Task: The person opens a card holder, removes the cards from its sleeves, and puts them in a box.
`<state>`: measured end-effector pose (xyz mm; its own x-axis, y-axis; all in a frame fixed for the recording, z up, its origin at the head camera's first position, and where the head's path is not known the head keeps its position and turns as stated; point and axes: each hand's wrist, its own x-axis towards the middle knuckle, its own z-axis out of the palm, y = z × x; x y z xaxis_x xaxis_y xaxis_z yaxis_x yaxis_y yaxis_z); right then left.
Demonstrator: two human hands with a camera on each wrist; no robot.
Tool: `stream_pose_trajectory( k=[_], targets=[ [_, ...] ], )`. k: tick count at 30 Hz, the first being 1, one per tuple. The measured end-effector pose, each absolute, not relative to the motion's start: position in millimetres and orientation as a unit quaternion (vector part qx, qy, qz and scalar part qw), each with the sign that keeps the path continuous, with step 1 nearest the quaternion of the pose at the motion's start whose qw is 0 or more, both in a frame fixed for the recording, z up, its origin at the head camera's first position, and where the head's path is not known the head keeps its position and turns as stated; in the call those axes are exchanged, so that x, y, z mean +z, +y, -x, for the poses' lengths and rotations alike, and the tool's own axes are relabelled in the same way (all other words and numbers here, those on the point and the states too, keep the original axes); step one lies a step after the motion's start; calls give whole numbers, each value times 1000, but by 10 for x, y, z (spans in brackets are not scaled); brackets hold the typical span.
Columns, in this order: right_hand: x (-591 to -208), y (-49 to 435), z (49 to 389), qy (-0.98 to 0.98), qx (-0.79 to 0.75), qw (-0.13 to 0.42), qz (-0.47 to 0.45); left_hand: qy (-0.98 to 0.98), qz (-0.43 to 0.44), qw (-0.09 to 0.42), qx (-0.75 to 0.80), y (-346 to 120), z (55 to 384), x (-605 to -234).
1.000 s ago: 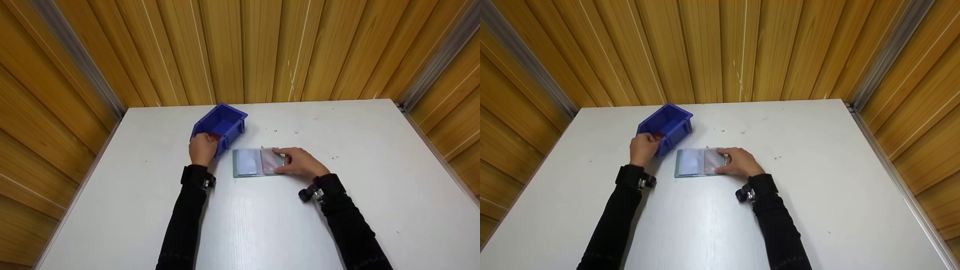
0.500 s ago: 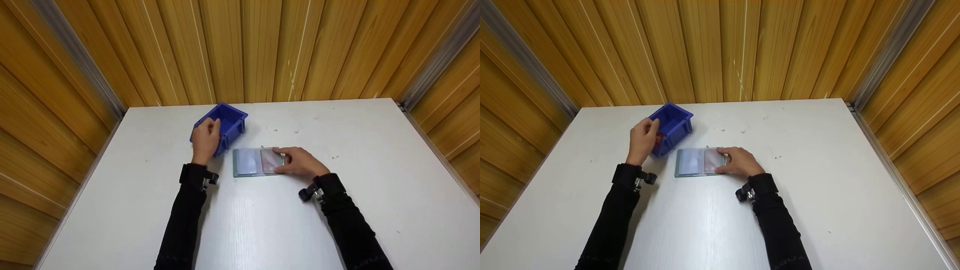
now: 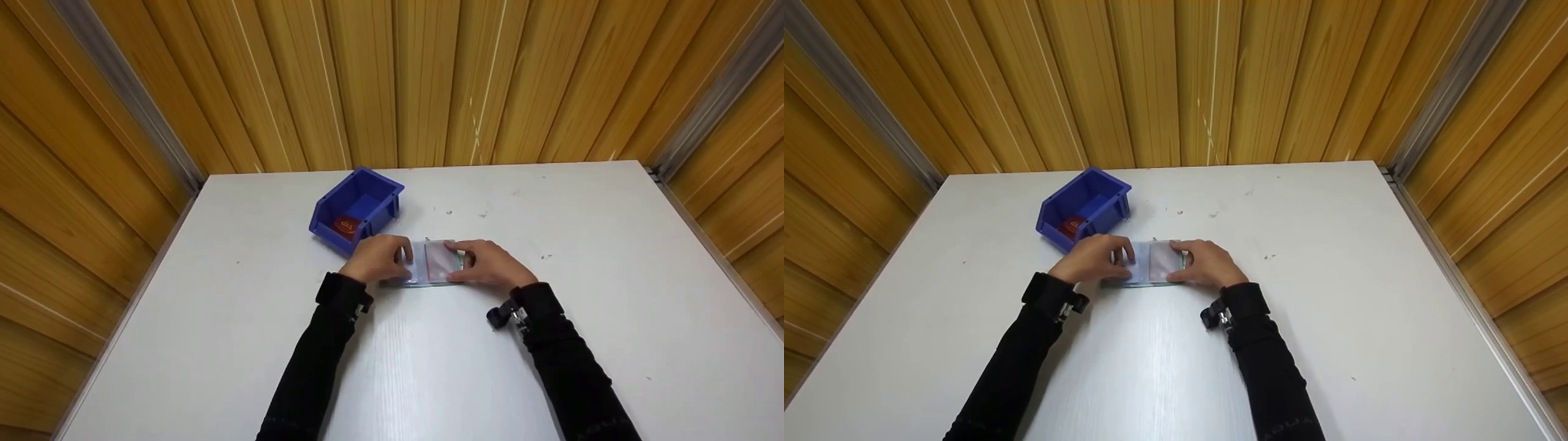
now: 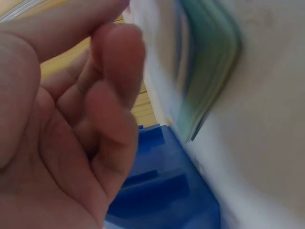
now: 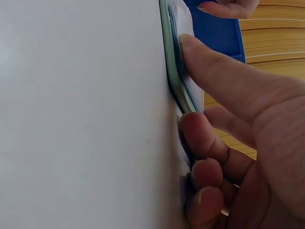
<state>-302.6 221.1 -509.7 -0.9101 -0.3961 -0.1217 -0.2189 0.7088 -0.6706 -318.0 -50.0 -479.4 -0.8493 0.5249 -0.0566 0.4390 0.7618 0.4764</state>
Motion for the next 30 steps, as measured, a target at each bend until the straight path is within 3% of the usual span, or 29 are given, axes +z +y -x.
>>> stream_pose_trajectory(
  k=[11, 21, 30],
  targets=[
    [-5105, 2216, 3032, 916, -340, 131, 166, 936, -244, 119, 223, -482, 3161, -4821],
    [-5033, 2117, 3003, 913, -368, 71, 163, 930, -252, 133, 231, -508, 3162, -4811],
    [-5015, 1997, 2977, 887, -392, 114, 214, 929, -205, 186, 246, -524, 3124, -4705]
  ],
)
